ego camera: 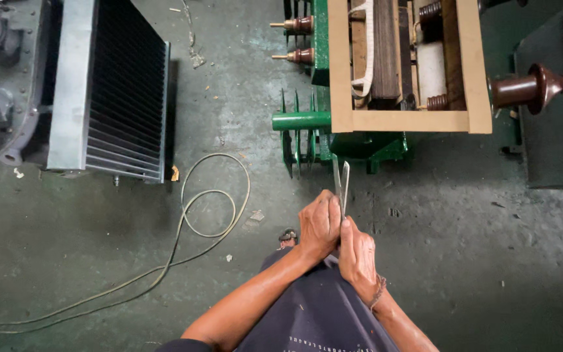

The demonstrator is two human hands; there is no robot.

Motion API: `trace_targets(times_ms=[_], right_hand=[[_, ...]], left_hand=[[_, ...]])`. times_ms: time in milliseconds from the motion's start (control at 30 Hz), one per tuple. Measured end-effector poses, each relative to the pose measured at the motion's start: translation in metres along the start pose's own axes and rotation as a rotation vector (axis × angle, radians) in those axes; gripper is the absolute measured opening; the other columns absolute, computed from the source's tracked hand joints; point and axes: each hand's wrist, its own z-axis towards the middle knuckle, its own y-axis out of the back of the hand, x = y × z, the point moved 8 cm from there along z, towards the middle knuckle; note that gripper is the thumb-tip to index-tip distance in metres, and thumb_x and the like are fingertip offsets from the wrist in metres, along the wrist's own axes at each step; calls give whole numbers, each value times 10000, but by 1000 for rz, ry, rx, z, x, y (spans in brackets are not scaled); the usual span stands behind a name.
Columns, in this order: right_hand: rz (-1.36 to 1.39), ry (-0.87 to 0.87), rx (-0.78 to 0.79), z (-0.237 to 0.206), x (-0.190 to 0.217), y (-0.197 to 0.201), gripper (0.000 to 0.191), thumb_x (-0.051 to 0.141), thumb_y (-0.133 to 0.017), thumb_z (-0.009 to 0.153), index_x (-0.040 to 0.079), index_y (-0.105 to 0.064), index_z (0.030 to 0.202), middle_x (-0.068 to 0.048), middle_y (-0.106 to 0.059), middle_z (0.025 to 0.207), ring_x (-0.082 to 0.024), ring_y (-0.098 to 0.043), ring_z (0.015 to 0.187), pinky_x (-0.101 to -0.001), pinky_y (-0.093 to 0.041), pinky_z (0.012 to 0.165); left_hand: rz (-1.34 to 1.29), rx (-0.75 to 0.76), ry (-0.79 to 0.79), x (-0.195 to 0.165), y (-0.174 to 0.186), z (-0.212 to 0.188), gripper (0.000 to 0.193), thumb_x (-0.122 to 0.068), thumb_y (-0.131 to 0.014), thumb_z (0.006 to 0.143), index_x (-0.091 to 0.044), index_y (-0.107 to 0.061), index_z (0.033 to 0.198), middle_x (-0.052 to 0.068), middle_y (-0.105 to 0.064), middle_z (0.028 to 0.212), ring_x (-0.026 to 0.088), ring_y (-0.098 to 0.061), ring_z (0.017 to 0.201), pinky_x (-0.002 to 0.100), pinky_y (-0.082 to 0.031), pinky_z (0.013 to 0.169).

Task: The person walks through a workshop and uses shears to trim a piece of cardboard placed on a green electrical component. After cutting, the person uses a yellow marker to mark the cardboard and then continues trimming with the shears.

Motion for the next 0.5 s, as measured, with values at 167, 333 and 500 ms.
trace_targets(times_ms=[167,333,500], right_hand=[[-96,119,3,3,9,1,415,322,-313,1074,51,-575,900,-222,-596,642,-444,-580,588,-519,-423,556],[-114,122,-37,4,8,5,453,360,-268,1081,66,-557,892,-166,-630,631,-399,-610,602,-496,-451,593],[-103,99,-36,4,1,6,530,417,-230,1080,75,-577,875,-102,-648,640,-325,-626,602,-440,-459,599]], left_hand=[[-129,56,211,13,-4,-1,260,-192,-470,1071,-23,-500,876,191,-556,711,418,-594,682,489,-447,624],[-201,105,99,-6,2,8,240,-175,-472,1067,-4,-531,908,189,-557,760,400,-592,692,472,-453,621],[-225,137,-22,-18,12,12,245,-156,-478,1090,9,-557,927,182,-553,838,377,-587,734,443,-462,667]])
